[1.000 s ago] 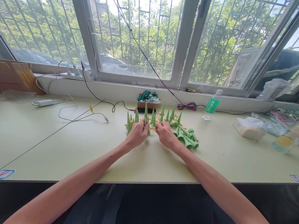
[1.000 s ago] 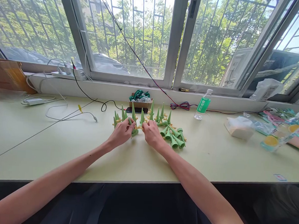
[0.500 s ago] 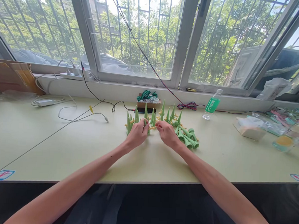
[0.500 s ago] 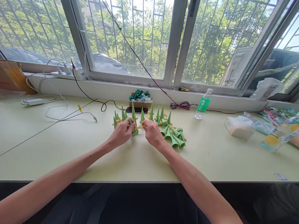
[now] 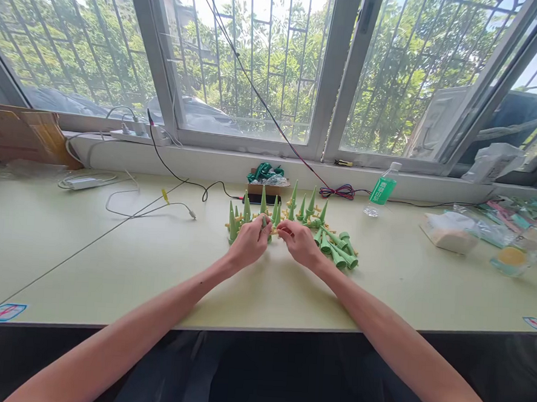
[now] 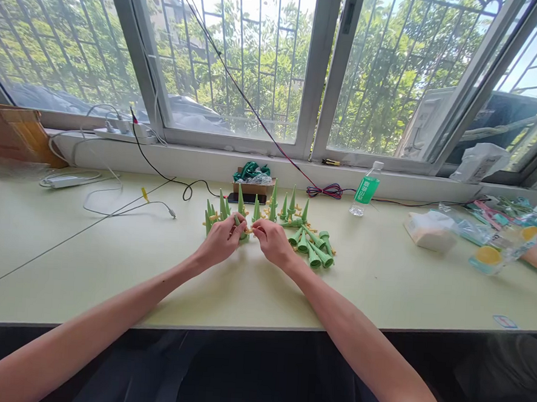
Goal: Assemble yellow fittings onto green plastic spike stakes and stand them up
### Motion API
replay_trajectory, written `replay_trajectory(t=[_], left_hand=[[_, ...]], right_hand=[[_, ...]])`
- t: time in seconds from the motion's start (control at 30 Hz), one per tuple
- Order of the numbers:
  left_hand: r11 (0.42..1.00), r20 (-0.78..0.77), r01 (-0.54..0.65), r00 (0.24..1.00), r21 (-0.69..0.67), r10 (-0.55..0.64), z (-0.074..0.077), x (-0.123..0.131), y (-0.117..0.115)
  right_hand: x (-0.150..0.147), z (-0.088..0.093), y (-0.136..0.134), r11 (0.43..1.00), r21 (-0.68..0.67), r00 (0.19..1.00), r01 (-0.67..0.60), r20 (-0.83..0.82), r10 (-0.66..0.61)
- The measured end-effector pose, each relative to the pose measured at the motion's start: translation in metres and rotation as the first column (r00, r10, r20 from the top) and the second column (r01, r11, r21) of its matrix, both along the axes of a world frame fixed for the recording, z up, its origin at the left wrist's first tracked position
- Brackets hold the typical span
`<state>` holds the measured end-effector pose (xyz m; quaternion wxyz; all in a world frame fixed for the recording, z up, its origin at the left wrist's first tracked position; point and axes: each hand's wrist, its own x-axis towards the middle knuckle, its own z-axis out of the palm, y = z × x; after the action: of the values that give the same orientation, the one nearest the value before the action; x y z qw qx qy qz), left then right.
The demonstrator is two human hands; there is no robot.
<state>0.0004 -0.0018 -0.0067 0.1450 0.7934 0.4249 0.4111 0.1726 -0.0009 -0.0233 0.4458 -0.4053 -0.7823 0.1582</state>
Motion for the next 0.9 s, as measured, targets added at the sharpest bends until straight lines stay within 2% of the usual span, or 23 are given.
replay_trajectory(t=[0.43, 0.9], left_hand=[[1.000, 0.028, 0.026, 0.999, 0.009, -0.026, -0.0006, -0.0008, 0.0001], [0.997, 0.038, 0.066, 0.997, 0.032, -0.067, -0.0023, -0.0005, -0.0006]], right_hand=[[-0.0018, 0.0031, -0.0025, 0.999, -0.047, 0.997, -0.015, -0.071, 0.012], [-0.0029, 0.0030, -0.0037, 0.995, -0.100, 0.998, -0.017, -0.054, 0.012]])
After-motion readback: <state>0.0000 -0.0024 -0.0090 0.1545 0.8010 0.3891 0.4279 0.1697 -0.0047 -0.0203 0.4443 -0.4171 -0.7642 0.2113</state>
